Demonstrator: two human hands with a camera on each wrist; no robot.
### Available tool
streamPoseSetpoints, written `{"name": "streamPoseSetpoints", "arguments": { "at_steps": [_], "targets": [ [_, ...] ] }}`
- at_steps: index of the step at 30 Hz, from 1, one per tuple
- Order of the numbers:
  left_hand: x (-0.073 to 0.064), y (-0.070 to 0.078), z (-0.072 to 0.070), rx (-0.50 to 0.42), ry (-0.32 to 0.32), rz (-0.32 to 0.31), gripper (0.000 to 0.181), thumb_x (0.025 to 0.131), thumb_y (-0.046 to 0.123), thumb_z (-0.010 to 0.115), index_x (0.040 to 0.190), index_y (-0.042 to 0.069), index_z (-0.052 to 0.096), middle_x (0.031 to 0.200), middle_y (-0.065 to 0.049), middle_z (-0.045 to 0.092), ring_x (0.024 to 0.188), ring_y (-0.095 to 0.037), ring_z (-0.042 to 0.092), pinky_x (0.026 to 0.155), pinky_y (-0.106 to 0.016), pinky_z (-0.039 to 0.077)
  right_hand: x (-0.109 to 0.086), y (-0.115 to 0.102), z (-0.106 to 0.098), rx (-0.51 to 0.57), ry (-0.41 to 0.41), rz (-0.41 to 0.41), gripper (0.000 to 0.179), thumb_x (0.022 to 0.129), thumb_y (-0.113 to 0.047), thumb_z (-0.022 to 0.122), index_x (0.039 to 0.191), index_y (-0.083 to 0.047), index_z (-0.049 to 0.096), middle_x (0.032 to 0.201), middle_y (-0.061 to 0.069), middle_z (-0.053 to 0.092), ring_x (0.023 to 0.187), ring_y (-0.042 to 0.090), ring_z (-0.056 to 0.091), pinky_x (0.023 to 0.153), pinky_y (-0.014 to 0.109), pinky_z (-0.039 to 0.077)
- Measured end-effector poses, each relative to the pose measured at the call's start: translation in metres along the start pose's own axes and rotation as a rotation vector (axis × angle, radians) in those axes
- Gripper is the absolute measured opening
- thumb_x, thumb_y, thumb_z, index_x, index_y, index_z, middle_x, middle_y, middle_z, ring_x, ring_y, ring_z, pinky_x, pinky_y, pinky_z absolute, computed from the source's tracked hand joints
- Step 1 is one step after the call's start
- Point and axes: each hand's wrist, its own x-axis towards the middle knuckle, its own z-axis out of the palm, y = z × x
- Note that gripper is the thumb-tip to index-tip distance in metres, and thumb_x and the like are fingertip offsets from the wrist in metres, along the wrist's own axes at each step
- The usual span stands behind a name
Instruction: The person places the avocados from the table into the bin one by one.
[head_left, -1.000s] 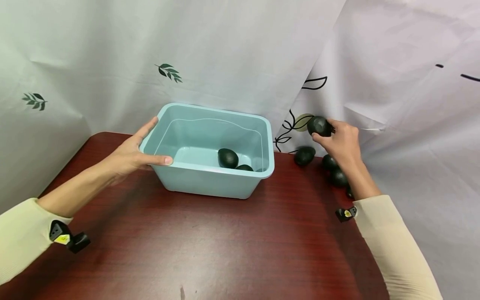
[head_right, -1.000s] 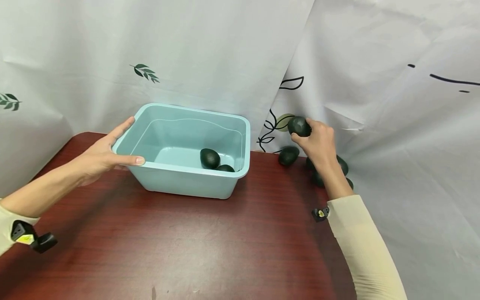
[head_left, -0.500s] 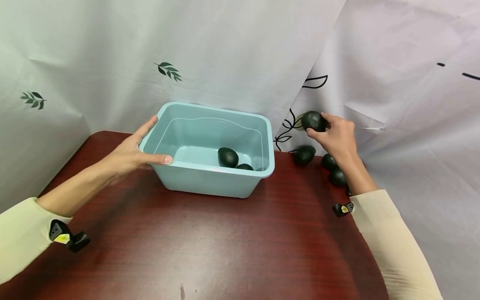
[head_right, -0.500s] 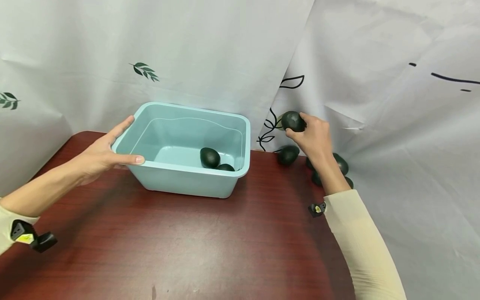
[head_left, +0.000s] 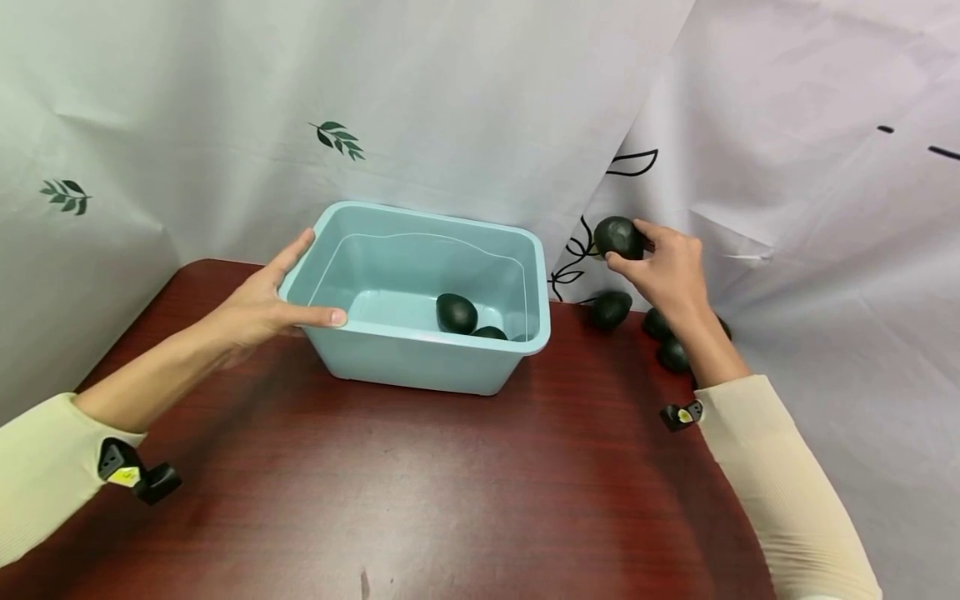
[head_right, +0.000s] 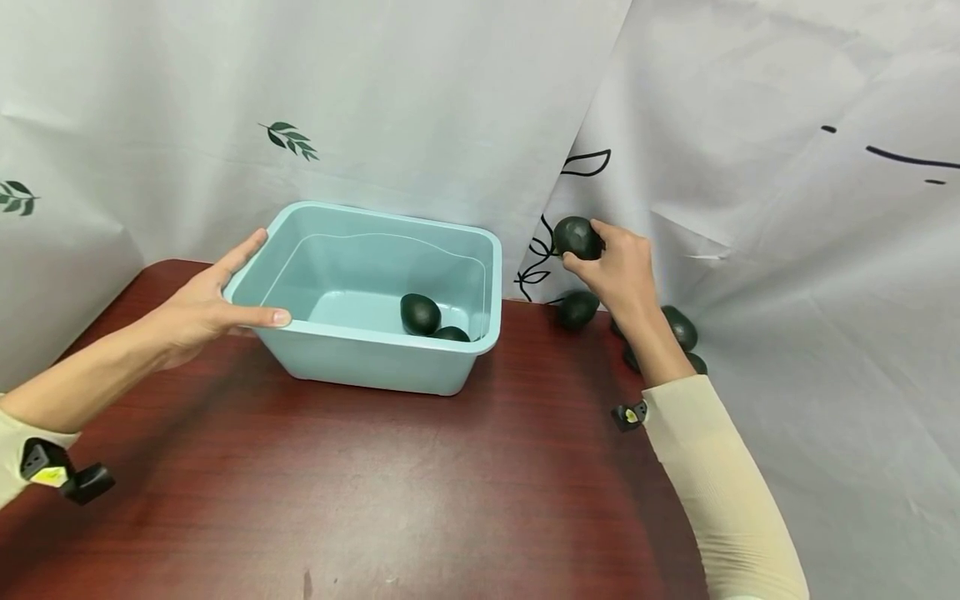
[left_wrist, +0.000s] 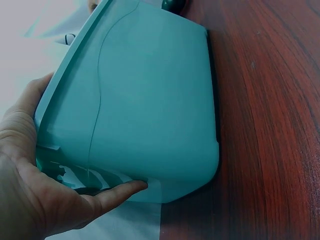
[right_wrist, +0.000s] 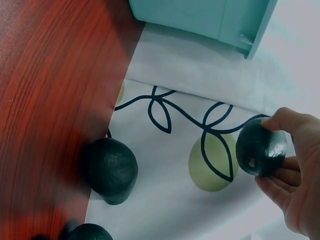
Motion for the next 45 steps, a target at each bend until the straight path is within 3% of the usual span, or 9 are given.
{"name": "streamPoseSetpoints", "arguments": {
  "at_steps": [14,20,35,45],
  "targets": [
    [-0.005,0.002,0.006,-0.019,0.003,-0.006,0.131,0.097,0.026,0.09,0.177,0.054,-0.009,0.189,-0.004,0.02,0.151,-0.037,0.049,0.103,-0.043,0.062,-0.001,-0.007,0.006,0.01,0.034,-0.057,0.065,0.093,-0.028,0.088,0.148,0.002,0.072,0.141,0.029,0.075,0.118,0.052,0.077,0.1,0.065,0.062],
    [-0.005,0.003,0.006,-0.009,0.005,-0.003,0.131,0.097,0.027,0.091,0.177,0.053,-0.009,0.188,-0.004,0.022,0.152,-0.037,0.05,0.107,-0.049,0.061,0.0,-0.012,0.008,0.021,0.05,-0.089,0.064,0.092,-0.028,0.09,0.146,0.003,0.073,0.139,0.029,0.076,0.116,0.052,0.079,0.099,0.065,0.063],
    [-0.004,0.0,0.002,0.001,0.013,0.005,0.129,0.097,0.027,0.09,0.178,0.054,-0.007,0.191,0.005,0.009,0.152,-0.035,0.049,0.107,-0.05,0.061,0.001,-0.023,0.011,0.055,0.038,-0.118,0.063,0.092,-0.027,0.09,0.146,0.002,0.074,0.139,0.029,0.076,0.117,0.052,0.079,0.098,0.065,0.063],
    [-0.004,0.001,0.003,-0.021,0.008,0.01,0.13,0.097,0.024,0.09,0.179,0.051,-0.007,0.188,-0.005,0.021,0.151,-0.038,0.049,0.103,-0.047,0.062,0.005,-0.029,0.016,0.105,0.037,-0.134,0.059,0.091,-0.025,0.09,0.143,-0.001,0.077,0.135,0.024,0.08,0.113,0.045,0.082,0.097,0.059,0.065]
  ]
}}
